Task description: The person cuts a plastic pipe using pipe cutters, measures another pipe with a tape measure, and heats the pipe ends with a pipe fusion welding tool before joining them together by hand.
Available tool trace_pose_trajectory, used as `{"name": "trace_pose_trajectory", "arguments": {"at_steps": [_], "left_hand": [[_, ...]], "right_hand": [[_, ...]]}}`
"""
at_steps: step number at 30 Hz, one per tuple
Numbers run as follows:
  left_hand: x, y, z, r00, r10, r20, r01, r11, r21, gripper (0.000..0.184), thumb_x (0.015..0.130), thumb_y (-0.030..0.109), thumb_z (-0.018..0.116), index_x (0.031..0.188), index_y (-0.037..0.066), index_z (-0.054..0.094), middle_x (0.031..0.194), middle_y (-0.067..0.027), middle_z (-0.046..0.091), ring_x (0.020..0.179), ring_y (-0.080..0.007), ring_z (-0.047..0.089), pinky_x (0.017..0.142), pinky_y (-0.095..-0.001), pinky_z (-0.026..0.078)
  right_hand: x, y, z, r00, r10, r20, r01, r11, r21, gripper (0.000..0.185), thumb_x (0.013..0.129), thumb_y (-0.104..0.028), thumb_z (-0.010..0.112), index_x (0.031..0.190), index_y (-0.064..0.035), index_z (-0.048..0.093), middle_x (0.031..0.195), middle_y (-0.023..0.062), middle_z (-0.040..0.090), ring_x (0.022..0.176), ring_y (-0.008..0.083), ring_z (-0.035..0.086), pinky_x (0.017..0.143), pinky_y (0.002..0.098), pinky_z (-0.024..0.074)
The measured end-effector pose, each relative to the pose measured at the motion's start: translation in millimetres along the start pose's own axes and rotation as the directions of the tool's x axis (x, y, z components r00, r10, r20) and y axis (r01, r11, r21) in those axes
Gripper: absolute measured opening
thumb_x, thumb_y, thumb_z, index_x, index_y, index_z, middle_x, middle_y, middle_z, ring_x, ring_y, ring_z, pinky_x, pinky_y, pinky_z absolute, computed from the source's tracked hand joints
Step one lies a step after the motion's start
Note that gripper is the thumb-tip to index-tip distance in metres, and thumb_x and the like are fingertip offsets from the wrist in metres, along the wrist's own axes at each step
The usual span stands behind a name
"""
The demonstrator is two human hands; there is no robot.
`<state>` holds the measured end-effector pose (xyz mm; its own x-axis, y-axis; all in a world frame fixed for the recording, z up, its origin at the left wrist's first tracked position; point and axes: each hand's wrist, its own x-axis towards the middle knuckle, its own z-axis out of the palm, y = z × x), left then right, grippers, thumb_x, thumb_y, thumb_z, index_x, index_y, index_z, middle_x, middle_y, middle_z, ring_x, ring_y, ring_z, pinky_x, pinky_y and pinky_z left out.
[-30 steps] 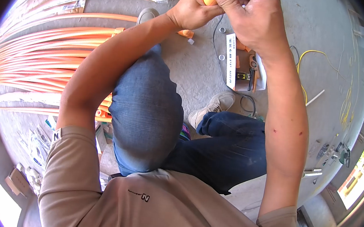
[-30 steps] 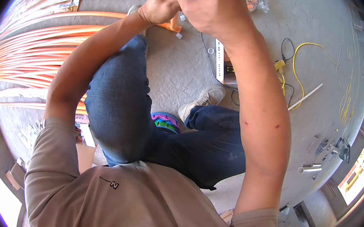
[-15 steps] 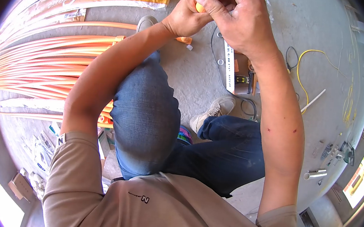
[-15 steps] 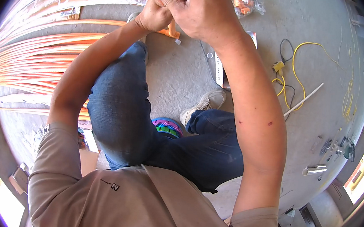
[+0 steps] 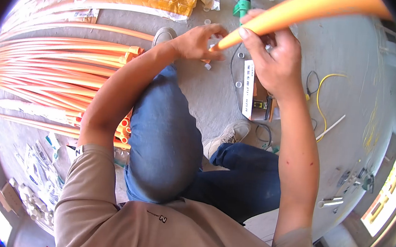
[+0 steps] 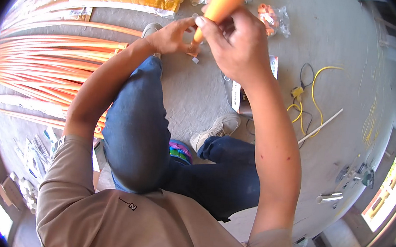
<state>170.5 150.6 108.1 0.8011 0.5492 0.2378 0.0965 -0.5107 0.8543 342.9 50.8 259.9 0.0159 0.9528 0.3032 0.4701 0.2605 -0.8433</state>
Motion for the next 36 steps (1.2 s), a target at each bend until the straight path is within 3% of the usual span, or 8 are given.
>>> {"name": "trace_pose_trajectory", "arguments": {"at_steps": [1, 3, 4, 6, 9, 12, 18, 36], "left_hand": [[-13.4, -23.1, 2.9, 1.0, -0.008, -0.02, 0.008, 1.0, -0.006, 0.055, 0.076, 0.031, 0.082, 0.119, 0.004, 0.059, 0.104, -0.0121, 0.068, 0.104, -0.0262, 0.065, 0.095, -0.04, 0.05], [-37.0, -78.3, 12.8, 0.939, -0.329, 0.1, 0.253, 0.858, 0.448, 0.067, 0.073, 0.025, 0.083, 0.13, 0.006, 0.054, 0.119, -0.0142, 0.064, 0.121, -0.0316, 0.055, 0.103, -0.0441, 0.043], [-44.8, -96.7, 15.9, 0.937, -0.34, 0.08, 0.275, 0.858, 0.434, 0.067, 0.073, 0.025, 0.083, 0.13, 0.006, 0.054, 0.119, -0.0142, 0.064, 0.121, -0.0316, 0.055, 0.103, -0.0441, 0.043], [-52.4, -132.3, 24.9, 0.82, -0.479, 0.313, 0.178, 0.733, 0.656, 0.06, 0.071, 0.027, 0.084, 0.123, 0.009, 0.059, 0.119, -0.0109, 0.063, 0.122, -0.029, 0.055, 0.102, -0.0435, 0.043], [-41.9, -165.7, 52.6, 0.747, -0.501, 0.438, 0.083, 0.723, 0.686, 0.054, 0.072, 0.029, 0.083, 0.118, 0.011, 0.062, 0.118, -0.0084, 0.063, 0.12, -0.0272, 0.056, 0.1, -0.0421, 0.044], [-29.2, -175.9, 71.5, 0.709, -0.533, 0.462, 0.107, 0.729, 0.677, 0.051, 0.071, 0.029, 0.083, 0.115, 0.012, 0.064, 0.119, -0.0074, 0.063, 0.119, -0.0267, 0.057, 0.1, -0.0419, 0.045], [-34.9, -189.7, 89.1, 0.798, -0.506, 0.328, 0.277, 0.79, 0.547, 0.029, 0.081, 0.023, 0.074, 0.106, 0.01, 0.068, 0.112, -0.0088, 0.063, 0.114, -0.0281, 0.059, 0.095, -0.0405, 0.049], [-41.7, -193.0, 93.2, 0.832, -0.472, 0.291, 0.221, 0.763, 0.607, 0.014, 0.087, 0.019, 0.066, 0.095, 0.01, 0.072, 0.111, -0.008, 0.062, 0.116, -0.0277, 0.058, 0.093, -0.0397, 0.052]], "right_hand": [[1.4, -0.8, 3.8, 0.999, -0.035, -0.023, 0.036, 0.999, 0.037, 0.027, 0.089, -0.008, 0.073, 0.111, 0.0028, 0.062, 0.093, 0.005, 0.071, 0.072, 0.0066, 0.062, 0.065, 0.0236, 0.0517], [2.3, 1.4, 7.1, 1.0, -0.004, -0.022, 0.005, 0.999, 0.049, 0.027, 0.088, -0.004, 0.072, 0.112, 0.0029, 0.062, 0.096, 0.0053, 0.071, 0.072, 0.0069, 0.061, 0.065, 0.0238, 0.0514], [1.0, -0.5, 8.8, 0.999, 0.047, -0.014, -0.046, 0.997, 0.059, 0.027, 0.088, -0.003, 0.072, 0.112, 0.003, 0.062, 0.098, 0.0057, 0.07, 0.072, 0.007, 0.061, 0.065, 0.0237, 0.0514], [0.5, -1.2, 10.8, 0.996, 0.08, 0.047, -0.08, 0.997, -0.005, 0.026, 0.089, 0.001, 0.069, 0.113, 0.0038, 0.061, 0.107, 0.009, 0.067, 0.074, 0.0073, 0.06, 0.064, 0.0228, 0.0492], [-0.2, 0.4, 18.9, 0.99, 0.125, 0.065, -0.125, 0.992, -0.014, 0.029, 0.089, 0.006, 0.066, 0.117, 0.0038, 0.059, 0.11, 0.0084, 0.065, 0.08, 0.0078, 0.06, 0.065, 0.0213, 0.0485], [-2.0, 7.6, 21.0, 0.991, 0.105, 0.083, -0.1, 0.993, -0.058, 0.03, 0.089, 0.003, 0.068, 0.117, 0.0045, 0.059, 0.114, 0.0121, 0.064, 0.095, 0.0149, 0.063, 0.081, 0.0279, 0.0513], [-6.1, 17.6, 15.5, 0.981, 0.167, 0.096, -0.154, 0.98, -0.13, 0.028, 0.089, 0.002, 0.069, 0.115, 0.0063, 0.059, 0.115, 0.0148, 0.063, 0.106, 0.0209, 0.061, 0.095, 0.034, 0.048], [16.4, 33.2, 20.0, 0.99, 0.134, 0.035, -0.13, 0.985, -0.117, 0.018, 0.091, -0.003, 0.069, 0.105, 0.0072, 0.064, 0.104, 0.0123, 0.068, 0.089, 0.0153, 0.064, 0.078, 0.0273, 0.052]]}}
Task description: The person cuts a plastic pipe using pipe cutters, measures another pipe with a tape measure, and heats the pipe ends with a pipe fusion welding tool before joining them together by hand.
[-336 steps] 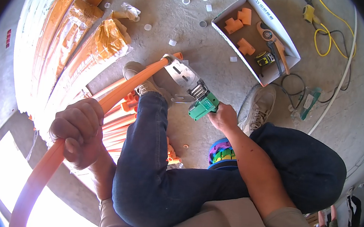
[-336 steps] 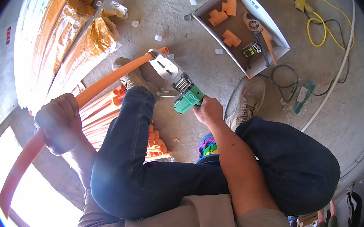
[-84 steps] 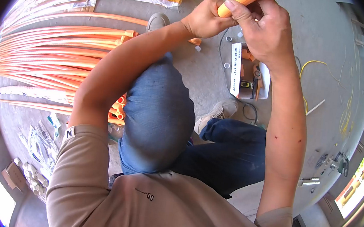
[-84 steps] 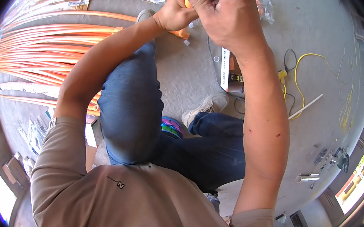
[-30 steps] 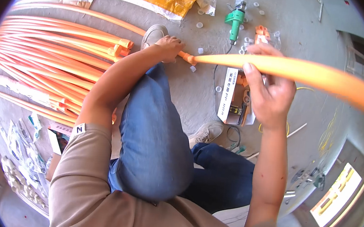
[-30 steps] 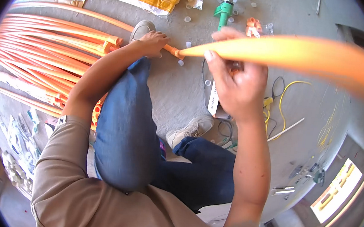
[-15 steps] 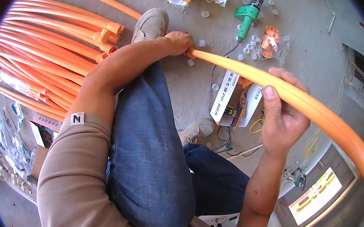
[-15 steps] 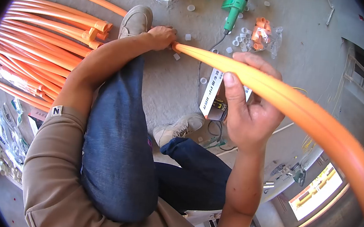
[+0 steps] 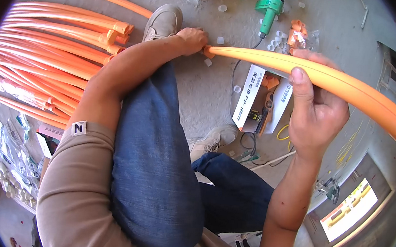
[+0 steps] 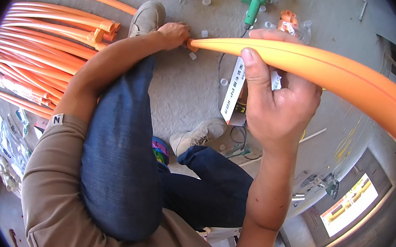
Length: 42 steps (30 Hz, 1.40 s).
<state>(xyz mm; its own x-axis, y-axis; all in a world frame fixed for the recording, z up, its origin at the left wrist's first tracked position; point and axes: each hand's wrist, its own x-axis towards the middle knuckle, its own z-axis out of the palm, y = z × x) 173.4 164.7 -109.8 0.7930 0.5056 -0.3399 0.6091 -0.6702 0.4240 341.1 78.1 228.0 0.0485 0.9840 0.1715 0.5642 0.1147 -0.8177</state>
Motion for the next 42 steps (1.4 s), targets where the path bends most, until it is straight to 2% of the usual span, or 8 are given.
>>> {"name": "trace_pose_trajectory", "arguments": {"at_steps": [22, 27, 28, 32, 34, 36, 40, 42], "left_hand": [[-20.4, -13.2, -15.9, 0.986, 0.046, -0.159, -0.046, 0.999, 0.004, 0.019, 0.085, 0.017, 0.064, 0.101, 0.007, 0.068, 0.111, -0.0109, 0.063, 0.113, -0.0305, 0.06, 0.094, -0.0425, 0.051], [-64.9, 13.1, -89.3, 0.981, -0.126, -0.147, 0.053, 0.905, -0.421, 0.046, 0.081, 0.013, 0.074, 0.126, 0.006, 0.063, 0.125, -0.0145, 0.064, 0.118, -0.0311, 0.06, 0.098, -0.0395, 0.05], [-73.6, 25.3, -110.7, 0.984, -0.102, -0.146, 0.036, 0.916, -0.399, 0.046, 0.081, 0.013, 0.074, 0.126, 0.006, 0.063, 0.125, -0.0145, 0.064, 0.118, -0.0311, 0.06, 0.098, -0.0395, 0.05], [-109.7, 69.6, -190.1, 0.924, -0.003, -0.382, -0.252, 0.747, -0.615, 0.058, 0.088, 0.02, 0.072, 0.14, 0.007, 0.052, 0.132, -0.0122, 0.06, 0.122, -0.0239, 0.058, 0.106, -0.038, 0.044], [-120.8, 92.5, -227.3, 0.849, 0.01, -0.528, -0.45, 0.537, -0.714, 0.054, 0.092, 0.017, 0.069, 0.141, 0.006, 0.05, 0.132, -0.0105, 0.059, 0.124, -0.0208, 0.055, 0.107, -0.0368, 0.042], [-140.9, 116.8, -277.8, 0.855, 0.061, -0.515, -0.499, 0.367, -0.785, 0.049, 0.094, 0.015, 0.067, 0.14, 0.007, 0.05, 0.136, -0.0086, 0.056, 0.127, -0.0175, 0.051, 0.107, -0.0343, 0.039], [-144.1, 176.6, -335.1, 0.781, 0.154, -0.605, -0.607, 0.414, -0.678, 0.082, 0.092, 0.038, 0.072, 0.149, -0.003, 0.03, 0.132, -0.0167, 0.055, 0.124, -0.0233, 0.051, 0.104, -0.0348, 0.042], [-141.4, 188.0, -340.1, 0.783, 0.181, -0.595, -0.606, 0.434, -0.666, 0.068, 0.094, 0.034, 0.07, 0.143, -0.004, 0.039, 0.124, -0.0144, 0.06, 0.118, -0.0216, 0.055, 0.099, -0.0348, 0.045]], "right_hand": [[0.9, 3.9, 7.1, 0.991, -0.127, 0.031, 0.129, 0.99, -0.054, 0.017, 0.087, -0.003, 0.073, 0.1, 0.0038, 0.064, 0.095, 0.0115, 0.07, 0.071, 0.018, 0.066, 0.064, 0.0285, 0.0532], [-0.7, 6.7, 3.9, 0.987, -0.16, 0.004, 0.16, 0.987, -0.009, 0.015, 0.089, -0.003, 0.069, 0.102, 0.0032, 0.064, 0.097, 0.0105, 0.07, 0.077, 0.0164, 0.066, 0.07, 0.0281, 0.0532], [-2.8, 4.0, 0.8, 0.992, -0.116, 0.042, 0.117, 0.993, -0.019, 0.016, 0.092, -0.003, 0.067, 0.106, 0.0032, 0.064, 0.102, 0.0098, 0.069, 0.087, 0.015, 0.067, 0.077, 0.0277, 0.0542], [-1.2, 4.9, -3.7, 0.993, -0.114, 0.044, 0.119, 0.983, -0.142, 0.018, 0.089, -0.012, 0.072, 0.101, 0.0014, 0.067, 0.086, 0.0076, 0.069, 0.072, 0.0127, 0.064, 0.067, 0.0285, 0.052], [-1.3, 10.2, 2.2, 0.989, -0.138, -0.046, 0.136, 0.989, -0.055, 0.019, 0.086, -0.016, 0.073, 0.09, -0.0001, 0.064, 0.067, 0.0139, 0.065, 0.059, 0.0275, 0.065, 0.058, 0.0357, 0.0508], [-2.6, 8.0, 2.2, 0.992, -0.118, -0.042, 0.112, 0.987, -0.115, 0.021, 0.085, -0.02, 0.073, 0.091, -0.0006, 0.066, 0.071, 0.0155, 0.068, 0.066, 0.0337, 0.067, 0.062, 0.0404, 0.0518], [-5.5, 7.8, 6.6, 0.989, -0.125, -0.072, 0.111, 0.978, -0.179, 0.025, 0.087, -0.024, 0.071, 0.096, -0.0014, 0.065, 0.078, 0.0158, 0.069, 0.073, 0.0326, 0.068, 0.068, 0.0413, 0.0523], [-6.1, 6.0, 8.0, 0.992, -0.108, -0.058, 0.093, 0.971, -0.222, 0.027, 0.089, -0.027, 0.071, 0.097, -0.002, 0.065, 0.076, 0.0138, 0.069, 0.07, 0.0295, 0.068, 0.067, 0.0389, 0.0521]]}}
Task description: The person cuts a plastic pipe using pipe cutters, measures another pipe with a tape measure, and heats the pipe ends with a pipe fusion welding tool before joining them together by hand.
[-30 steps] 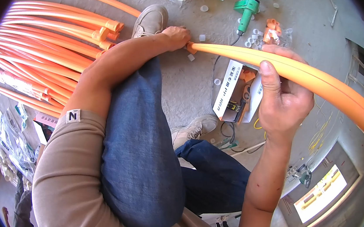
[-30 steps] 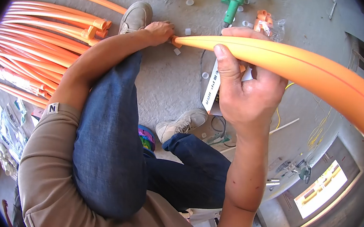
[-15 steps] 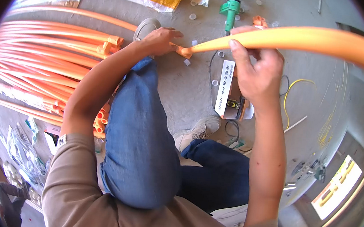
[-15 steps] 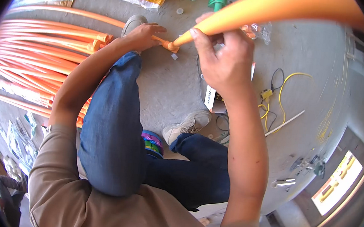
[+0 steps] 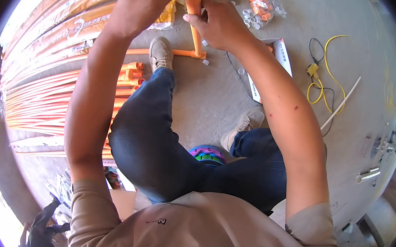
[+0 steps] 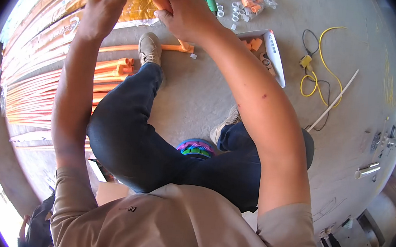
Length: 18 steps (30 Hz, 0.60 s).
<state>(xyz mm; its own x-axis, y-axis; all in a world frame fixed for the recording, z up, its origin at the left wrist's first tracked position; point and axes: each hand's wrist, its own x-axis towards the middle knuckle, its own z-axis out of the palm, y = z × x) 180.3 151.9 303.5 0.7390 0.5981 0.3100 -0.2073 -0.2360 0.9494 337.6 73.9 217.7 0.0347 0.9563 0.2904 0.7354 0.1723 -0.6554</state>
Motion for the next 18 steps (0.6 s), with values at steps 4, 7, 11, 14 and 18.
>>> {"name": "trace_pose_trajectory", "arguments": {"at_steps": [4, 7, 11, 14, 18], "left_hand": [[3.1, -19.4, 16.1, 0.999, -0.035, -0.018, 0.038, 0.99, 0.134, 0.028, 0.101, 0.019, 0.059, 0.119, -0.002, 0.056, 0.105, -0.0087, 0.065, 0.099, -0.0161, 0.06, 0.089, -0.032, 0.05], [2.9, -15.5, 21.5, 0.999, -0.031, -0.038, 0.038, 0.985, 0.171, 0.017, 0.101, 0.015, 0.057, 0.11, 0.001, 0.057, 0.097, -0.0052, 0.063, 0.095, -0.0143, 0.059, 0.086, -0.0305, 0.05], [1.0, -31.7, 23.0, 0.997, 0.001, -0.077, 0.016, 0.977, 0.213, 0.016, 0.1, 0.015, 0.059, 0.11, 0.001, 0.057, 0.098, -0.0041, 0.062, 0.094, -0.0131, 0.058, 0.085, -0.0293, 0.049], [-4.1, -37.1, 24.7, 0.986, -0.044, -0.159, 0.07, 0.984, 0.162, 0.016, 0.099, 0.014, 0.062, 0.108, 0.002, 0.058, 0.095, -0.0033, 0.062, 0.09, -0.012, 0.058, 0.081, -0.029, 0.05], [-4.3, -31.2, 23.9, 0.994, -0.037, -0.107, 0.068, 0.95, 0.304, 0.017, 0.098, 0.015, 0.064, 0.106, 0.002, 0.059, 0.091, -0.0028, 0.061, 0.084, -0.0111, 0.058, 0.075, -0.0295, 0.05]], "right_hand": [[-4.3, -1.6, 0.6, 1.0, 0.013, -0.02, -0.014, 1.0, -0.025, 0.033, 0.09, -0.032, 0.068, 0.103, -0.0019, 0.065, 0.085, 0.016, 0.071, 0.079, 0.0327, 0.069, 0.075, 0.0423, 0.052], [-14.4, 15.3, 0.2, 0.995, -0.064, -0.072, 0.059, 0.996, -0.069, 0.039, 0.09, -0.032, 0.068, 0.114, -0.0016, 0.064, 0.094, 0.0183, 0.071, 0.082, 0.0335, 0.069, 0.078, 0.0428, 0.0518], [-47.6, 0.8, -74.6, 0.934, 0.163, 0.318, -0.09, 0.969, -0.232, 0.049, 0.089, -0.027, 0.069, 0.127, 0.002, 0.059, 0.103, 0.0219, 0.069, 0.09, 0.0319, 0.068, 0.081, 0.0411, 0.0523], [-94.6, -20.5, -133.8, 0.895, 0.193, 0.403, -0.075, 0.954, -0.289, 0.045, 0.088, -0.022, 0.07, 0.126, -0.0005, 0.059, 0.097, 0.0204, 0.069, 0.083, 0.0285, 0.065, 0.077, 0.0388, 0.0519], [-132.7, -39.4, -168.1, 0.828, 0.375, 0.418, -0.317, 0.926, -0.204, 0.043, 0.088, -0.02, 0.07, 0.125, 0.0004, 0.06, 0.1, 0.017, 0.07, 0.077, 0.0223, 0.062, 0.075, 0.0362, 0.0517]]}}
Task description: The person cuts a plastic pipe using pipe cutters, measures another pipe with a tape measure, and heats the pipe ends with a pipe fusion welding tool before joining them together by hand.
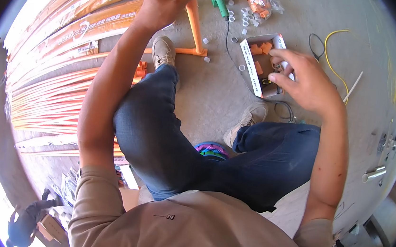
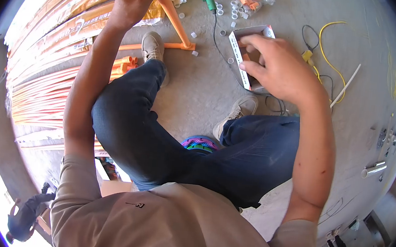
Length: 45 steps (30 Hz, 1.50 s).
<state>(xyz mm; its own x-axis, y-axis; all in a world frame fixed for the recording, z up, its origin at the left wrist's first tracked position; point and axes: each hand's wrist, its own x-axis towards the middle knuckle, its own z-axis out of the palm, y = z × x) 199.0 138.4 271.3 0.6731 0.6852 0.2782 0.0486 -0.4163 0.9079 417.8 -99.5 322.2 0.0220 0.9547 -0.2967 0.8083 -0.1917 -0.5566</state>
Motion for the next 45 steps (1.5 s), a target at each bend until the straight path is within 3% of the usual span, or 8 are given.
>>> {"name": "trace_pose_trajectory", "arguments": {"at_steps": [7, 9, 14, 25, 27, 29, 32, 45], "left_hand": [[-3.9, 5.7, -4.0, 0.999, 0.036, 0.023, -0.04, 0.977, 0.209, 0.015, 0.095, 0.014, 0.067, 0.1, 0.001, 0.061, 0.087, -0.004, 0.06, 0.082, -0.0137, 0.059, 0.074, -0.0313, 0.05], [-5.0, 5.9, -5.3, 0.996, 0.081, 0.029, -0.086, 0.966, 0.243, 0.014, 0.095, 0.013, 0.067, 0.099, 0.001, 0.062, 0.087, -0.0045, 0.06, 0.083, -0.0144, 0.059, 0.075, -0.032, 0.051], [-4.4, 8.1, -6.8, 0.996, 0.018, 0.087, -0.041, 0.963, 0.268, 0.013, 0.094, 0.013, 0.069, 0.098, 0.001, 0.063, 0.085, -0.0048, 0.061, 0.083, -0.0146, 0.06, 0.075, -0.0329, 0.052], [-6.5, 8.5, -2.6, 0.991, -0.126, 0.051, 0.11, 0.964, 0.241, 0.014, 0.094, 0.016, 0.07, 0.1, 0.004, 0.065, 0.087, -0.0052, 0.065, 0.084, -0.0142, 0.062, 0.078, -0.0327, 0.053], [-7.0, -6.5, -2.1, 0.99, -0.125, 0.064, 0.109, 0.969, 0.221, 0.016, 0.094, 0.018, 0.07, 0.103, 0.005, 0.066, 0.089, -0.0056, 0.066, 0.086, -0.0143, 0.063, 0.08, -0.0326, 0.054], [-4.2, -29.5, -2.9, 0.995, -0.055, 0.08, 0.033, 0.968, 0.249, 0.035, 0.093, 0.029, 0.071, 0.117, 0.005, 0.065, 0.109, -0.0115, 0.072, 0.103, -0.0179, 0.067, 0.091, -0.0357, 0.051], [-4.9, -29.1, -3.6, 1.0, 0.006, 0.01, -0.009, 0.965, 0.26, 0.033, 0.092, 0.032, 0.073, 0.109, 0.005, 0.068, 0.096, -0.0113, 0.075, 0.092, -0.0188, 0.071, 0.084, -0.0358, 0.054], [-7.5, -31.4, -2.9, 1.0, 0.022, 0.01, -0.023, 0.978, 0.206, 0.031, 0.092, 0.029, 0.073, 0.11, 0.005, 0.066, 0.094, -0.0111, 0.073, 0.09, -0.0186, 0.069, 0.083, -0.0352, 0.053]], "right_hand": [[0.7, 30.0, -12.5, 0.991, 0.099, -0.092, -0.104, 0.993, -0.057, 0.046, 0.087, -0.015, 0.072, 0.127, 0.0011, 0.058, 0.109, 0.0157, 0.07, 0.079, 0.02, 0.063, 0.075, 0.0356, 0.0522], [0.2, 30.0, -13.6, 0.99, 0.143, 0.018, -0.142, 0.989, -0.035, 0.046, 0.087, -0.014, 0.072, 0.128, 0.0014, 0.058, 0.109, 0.0167, 0.07, 0.08, 0.0202, 0.064, 0.076, 0.0356, 0.0525], [1.8, 27.5, -13.2, 0.997, 0.08, -0.003, -0.08, 0.997, -0.006, 0.044, 0.088, -0.015, 0.071, 0.127, 0.002, 0.058, 0.108, 0.0187, 0.07, 0.081, 0.0206, 0.065, 0.076, 0.0356, 0.0528], [-1.9, 21.1, -12.7, 0.999, 0.041, -0.012, -0.041, 0.999, 0.027, 0.042, 0.087, -0.013, 0.072, 0.123, 0.004, 0.058, 0.108, 0.02, 0.07, 0.081, 0.0215, 0.067, 0.077, 0.0361, 0.0536], [-1.6, 17.6, -14.1, 0.998, 0.065, -0.006, -0.065, 0.997, 0.047, 0.046, 0.088, -0.019, 0.072, 0.128, 0.001, 0.061, 0.104, 0.0211, 0.07, 0.084, 0.027, 0.065, 0.078, 0.0392, 0.0527], [-1.9, 16.1, -13.8, 0.998, 0.059, -0.014, -0.058, 0.997, 0.041, 0.047, 0.088, -0.018, 0.072, 0.129, 0.0011, 0.06, 0.105, 0.0211, 0.07, 0.084, 0.027, 0.065, 0.078, 0.0391, 0.0527], [-1.5, 13.3, -15.2, 0.998, 0.056, -0.023, -0.055, 0.998, 0.041, 0.047, 0.088, -0.018, 0.072, 0.129, 0.0012, 0.06, 0.106, 0.0213, 0.069, 0.084, 0.027, 0.065, 0.078, 0.0391, 0.0528], [-2.7, 15.3, -15.8, 0.993, 0.117, -0.014, -0.116, 0.992, 0.058, 0.044, 0.089, -0.02, 0.071, 0.128, -0.0004, 0.061, 0.105, 0.0214, 0.07, 0.087, 0.0281, 0.067, 0.08, 0.0398, 0.0535]]}}
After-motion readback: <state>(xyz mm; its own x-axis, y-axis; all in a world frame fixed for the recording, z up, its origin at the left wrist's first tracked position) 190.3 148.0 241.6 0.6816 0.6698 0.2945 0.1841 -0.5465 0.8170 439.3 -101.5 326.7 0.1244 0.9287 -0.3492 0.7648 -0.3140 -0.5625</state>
